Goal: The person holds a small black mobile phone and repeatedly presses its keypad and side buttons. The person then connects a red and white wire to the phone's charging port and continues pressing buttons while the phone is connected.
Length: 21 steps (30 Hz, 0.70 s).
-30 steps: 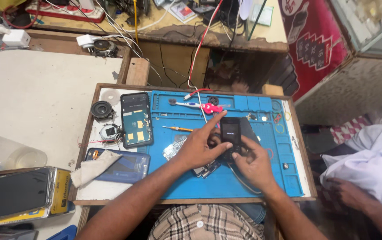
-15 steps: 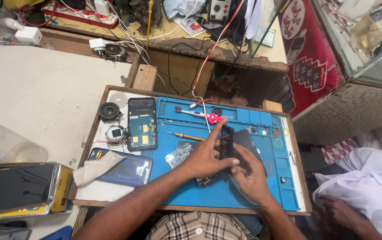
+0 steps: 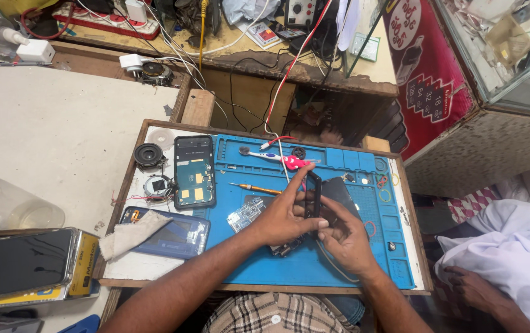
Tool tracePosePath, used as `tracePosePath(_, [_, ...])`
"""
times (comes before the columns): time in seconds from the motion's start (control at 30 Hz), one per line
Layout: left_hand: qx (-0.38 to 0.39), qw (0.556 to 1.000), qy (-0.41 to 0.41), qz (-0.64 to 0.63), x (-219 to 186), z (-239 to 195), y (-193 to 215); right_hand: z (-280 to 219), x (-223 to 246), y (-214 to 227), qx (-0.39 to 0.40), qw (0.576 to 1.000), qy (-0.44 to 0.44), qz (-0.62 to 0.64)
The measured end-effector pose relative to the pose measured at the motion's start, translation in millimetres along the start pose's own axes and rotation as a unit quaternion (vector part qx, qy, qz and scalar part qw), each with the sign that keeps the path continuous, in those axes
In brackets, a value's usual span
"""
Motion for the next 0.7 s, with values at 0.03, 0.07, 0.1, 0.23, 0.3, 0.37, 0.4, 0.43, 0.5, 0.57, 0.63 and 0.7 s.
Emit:
tracePosePath(0.03, [0.001,1.000,0.000,0.000,0,0,0,0,-1,0,0.001,1.000,0.000,0.005])
tracePosePath(0.07, [0.002,1.000,0.000,0.001,1,0,0,-1,-2,0,-0.002,1.000,-0.001,0.003])
tracePosePath(0.1, [0.002,1.000,-0.001,-0.004,1,0,0,-1,-3,0,-0.004,1.000,-0.003,0.000])
tracePosePath(0.23, [0.001,1.000,-0.006,-0.017,1,0,-1,-2,-6,0,-0.007,1.000,-0.017,0.014])
tracePosePath(0.3, [0.000,1.000,-0.008,-0.020,1,0,-1,-2,-5,0,-0.004,1.000,-0.011,0.013])
tracePosePath(0.37, [0.000,1.000,-0.008,-0.021,3,1,-1,-2,-4,-1,0.000,1.000,-0.011,0.012])
tracePosePath(0.4, [-0.001,1.000,-0.006,-0.019,3,1,-1,-2,-4,-1,0.001,1.000,-0.012,0.012])
tracePosePath(0.43, [-0.002,1.000,-0.004,-0.016,4,1,0,-1,-3,-1,0.002,1.000,-0.013,0.011])
tracePosePath(0.5, [-0.001,1.000,-0.006,-0.019,4,1,-1,0,0,-2,0.007,1.000,-0.006,0.021])
tracePosePath(0.57, [0.000,1.000,-0.013,-0.028,4,1,0,0,3,-3,0.009,0.999,-0.008,0.032])
tracePosePath(0.63, [0.003,1.000,-0.018,-0.025,3,0,1,1,5,-4,0.007,0.999,-0.017,0.045])
tracePosePath(0.7, [0.005,0.999,-0.024,-0.027,3,1,1,2,11,-5,0.002,0.999,-0.008,0.045])
Point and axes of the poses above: each hand's wrist, its own z-axis towards the middle knuckle, its own y-axis out of the back of the hand, x = y × z, the point moved 10 cm from there along z, towards the middle knuckle, and after that the axes turned 7 degrees about x, right-handed, at the moved point
